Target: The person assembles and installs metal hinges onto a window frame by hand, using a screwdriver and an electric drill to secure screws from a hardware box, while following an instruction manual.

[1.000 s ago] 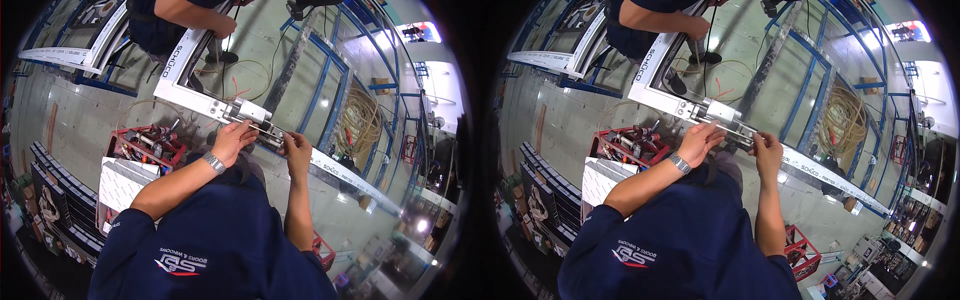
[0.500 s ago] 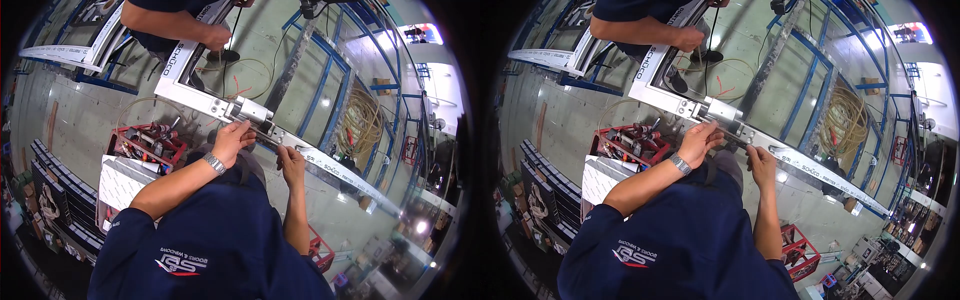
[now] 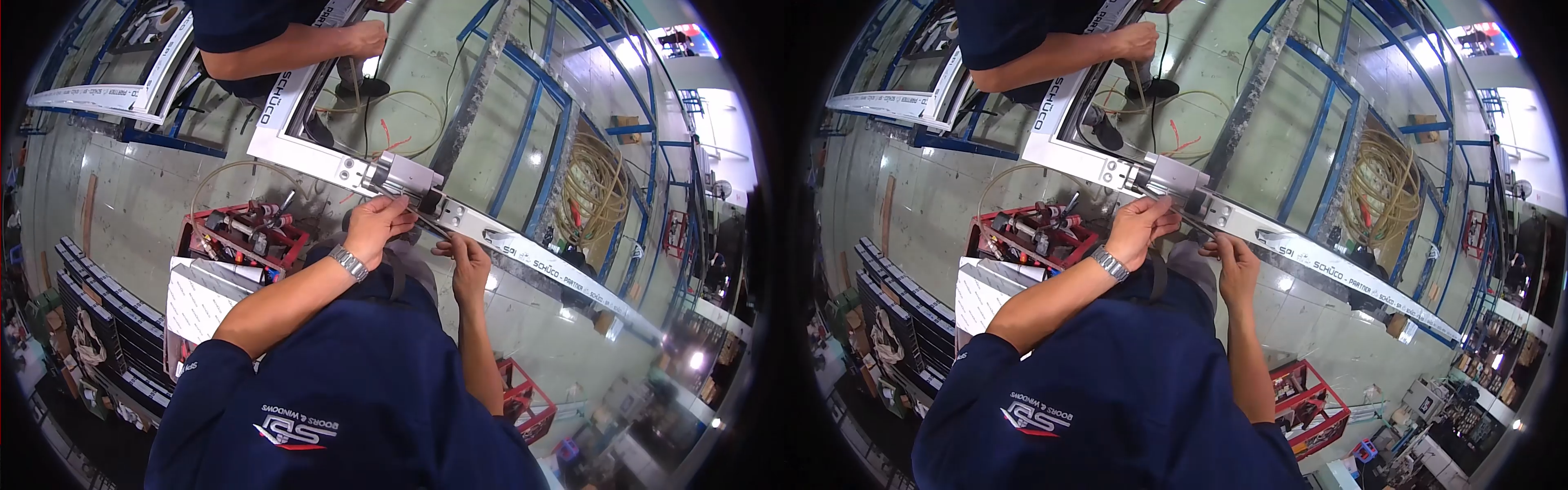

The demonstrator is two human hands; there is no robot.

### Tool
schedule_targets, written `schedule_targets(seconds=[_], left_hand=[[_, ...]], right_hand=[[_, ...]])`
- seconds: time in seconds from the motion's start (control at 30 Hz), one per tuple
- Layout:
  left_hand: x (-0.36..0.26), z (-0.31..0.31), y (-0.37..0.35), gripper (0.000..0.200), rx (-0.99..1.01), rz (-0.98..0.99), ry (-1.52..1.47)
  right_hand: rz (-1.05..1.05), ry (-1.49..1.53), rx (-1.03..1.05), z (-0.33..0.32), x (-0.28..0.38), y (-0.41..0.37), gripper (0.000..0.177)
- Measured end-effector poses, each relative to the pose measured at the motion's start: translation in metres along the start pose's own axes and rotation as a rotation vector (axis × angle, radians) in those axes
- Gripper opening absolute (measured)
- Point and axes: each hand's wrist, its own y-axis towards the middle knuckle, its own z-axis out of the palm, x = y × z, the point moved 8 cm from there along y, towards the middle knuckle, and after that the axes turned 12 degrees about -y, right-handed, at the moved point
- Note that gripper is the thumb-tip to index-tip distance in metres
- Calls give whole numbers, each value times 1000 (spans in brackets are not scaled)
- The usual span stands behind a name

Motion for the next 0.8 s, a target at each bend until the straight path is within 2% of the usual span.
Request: schedule_targets(seconds=[0.07, 0.1, 0.2, 0.3, 0.4, 0.43, 0.53, 0.57, 0.67, 0.7, 0.8], left_hand=[[0, 2, -2, 18, -4, 6, -24], [-1, 3, -2, 18, -8, 12, -35], [-1, 4, 0, 18, 7, 13, -24], [0, -1, 1, 18, -10, 24, 17], [-1, 0, 0, 18, 6, 14, 15], [-1, 4, -3, 18, 25, 5, 3], [-2, 12, -6, 18, 69, -18, -13], [0, 11, -5, 18, 70, -23, -8], [0, 10, -4, 19, 63, -20, -12], [0, 9, -5, 19, 58, -16, -18], [0, 8, -4, 19, 48, -31, -28]], right_hand=[[-49, -2, 41, 1, 7, 1, 33], [-101, 94, 6, 4, 15, -2, 27], [-295, -194, -79, -1, 36, -12, 24], [-248, -333, -105, -8, 26, -6, 20], [25, -228, -63, -11, 24, 5, 32], [46, -114, -89, -9, 19, 12, 44], [339, 149, 88, -7, -5, 21, 44], [385, 200, 112, -8, -11, 21, 36], [118, -140, -165, -22, 24, 11, 32], [-76, -373, -244, -27, 42, 4, 35], [-434, -747, -211, -24, 61, 1, 32]])
